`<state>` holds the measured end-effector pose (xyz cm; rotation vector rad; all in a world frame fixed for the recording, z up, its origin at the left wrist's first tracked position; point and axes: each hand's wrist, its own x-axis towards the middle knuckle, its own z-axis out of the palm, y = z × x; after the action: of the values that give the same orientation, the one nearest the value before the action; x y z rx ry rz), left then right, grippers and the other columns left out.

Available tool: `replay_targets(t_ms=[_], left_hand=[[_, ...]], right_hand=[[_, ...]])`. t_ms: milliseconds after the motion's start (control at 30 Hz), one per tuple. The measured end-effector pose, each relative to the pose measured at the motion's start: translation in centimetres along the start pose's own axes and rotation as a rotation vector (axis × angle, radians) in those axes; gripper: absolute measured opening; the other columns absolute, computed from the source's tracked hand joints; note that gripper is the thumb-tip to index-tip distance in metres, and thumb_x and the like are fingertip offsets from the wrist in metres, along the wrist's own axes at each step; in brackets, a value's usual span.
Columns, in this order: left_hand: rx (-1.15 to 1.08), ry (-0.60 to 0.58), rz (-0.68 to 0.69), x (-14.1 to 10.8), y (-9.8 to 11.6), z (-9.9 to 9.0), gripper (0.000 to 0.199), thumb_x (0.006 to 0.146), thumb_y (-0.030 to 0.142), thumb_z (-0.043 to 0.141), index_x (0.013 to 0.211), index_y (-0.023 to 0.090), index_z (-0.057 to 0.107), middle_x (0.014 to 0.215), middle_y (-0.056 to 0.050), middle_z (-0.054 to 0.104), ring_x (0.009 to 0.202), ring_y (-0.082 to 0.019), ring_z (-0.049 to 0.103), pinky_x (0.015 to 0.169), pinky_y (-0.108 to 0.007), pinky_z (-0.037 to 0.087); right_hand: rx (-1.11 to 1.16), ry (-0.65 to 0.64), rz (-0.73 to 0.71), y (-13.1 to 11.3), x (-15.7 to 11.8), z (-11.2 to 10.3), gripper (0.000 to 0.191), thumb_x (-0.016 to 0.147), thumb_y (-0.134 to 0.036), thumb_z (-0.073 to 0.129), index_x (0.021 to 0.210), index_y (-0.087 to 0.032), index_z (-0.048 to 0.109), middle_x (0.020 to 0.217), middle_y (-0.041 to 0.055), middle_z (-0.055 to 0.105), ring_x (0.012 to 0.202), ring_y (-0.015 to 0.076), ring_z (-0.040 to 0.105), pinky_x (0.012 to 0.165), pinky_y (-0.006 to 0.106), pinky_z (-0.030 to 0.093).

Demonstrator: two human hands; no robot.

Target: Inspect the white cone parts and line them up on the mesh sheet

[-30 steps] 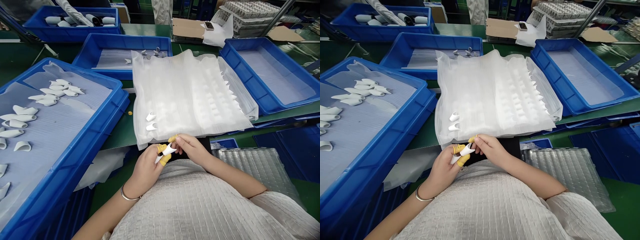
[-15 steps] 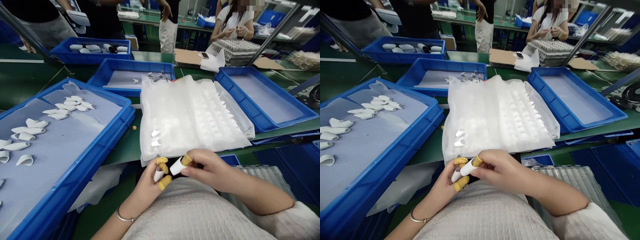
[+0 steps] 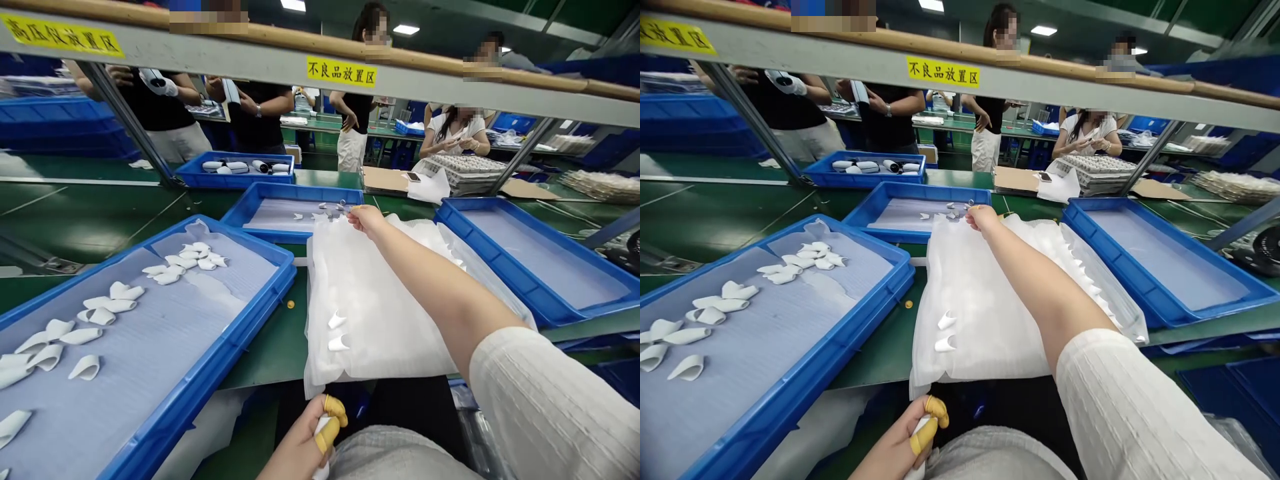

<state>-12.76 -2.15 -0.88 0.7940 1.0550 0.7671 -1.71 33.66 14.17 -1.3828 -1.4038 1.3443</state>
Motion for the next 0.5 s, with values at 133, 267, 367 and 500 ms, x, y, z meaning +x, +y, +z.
replay_targets(t_ms=[133,267,367,500], left_hand=[[-0.012,-0.030,-0.009,0.1,-0.5,-0.2,0.043,0.085,0.063,0.054,0.093,0.021,0.055,0.091,0.001,0.061,0.043,-0.001,0.021,0.051,-0.025,0.016],[-0.031,-0.058,0.017,0.3,0.3,0.8,0.049,0.087,0.066,0.049,0.102,0.020,0.056,0.095,-0.004,0.066,0.043,-0.001,0.020,0.050,-0.025,0.015],[-0.027,-0.063,0.069,0.7,1.1,1.8,0.056,0.086,0.069,0.049,0.113,0.020,0.053,0.082,-0.001,0.063,0.042,-0.002,0.020,0.048,-0.025,0.015],[-0.012,-0.071,0.116,1.4,1.7,3.1,0.068,0.083,0.065,0.058,0.132,0.020,0.043,0.060,0.009,0.041,0.043,-0.005,0.023,0.044,-0.023,0.018]], right_hand=[[-0.006,-0.104,-0.069,0.4,-5.3,-0.2,0.006,0.090,-0.014,0.056,0.085,-0.016,0.059,0.082,0.0015,0.063,0.066,0.0080,0.057,0.058,0.020,0.041],[-0.140,-0.571,-0.213,2.1,-16.2,-2.1,0.010,0.089,-0.026,0.062,0.086,-0.018,0.065,0.076,0.0004,0.064,0.068,0.0119,0.059,0.059,0.022,0.043],[-0.365,-0.855,-0.313,4.8,-23.7,-3.6,0.013,0.091,-0.026,0.060,0.082,-0.018,0.067,0.080,0.0014,0.066,0.072,0.0139,0.060,0.065,0.024,0.044],[-0.603,-0.684,-0.309,10.0,-28.3,-3.8,0.016,0.091,-0.024,0.060,0.077,-0.018,0.064,0.073,0.0001,0.064,0.062,0.0129,0.055,0.056,0.024,0.036]])
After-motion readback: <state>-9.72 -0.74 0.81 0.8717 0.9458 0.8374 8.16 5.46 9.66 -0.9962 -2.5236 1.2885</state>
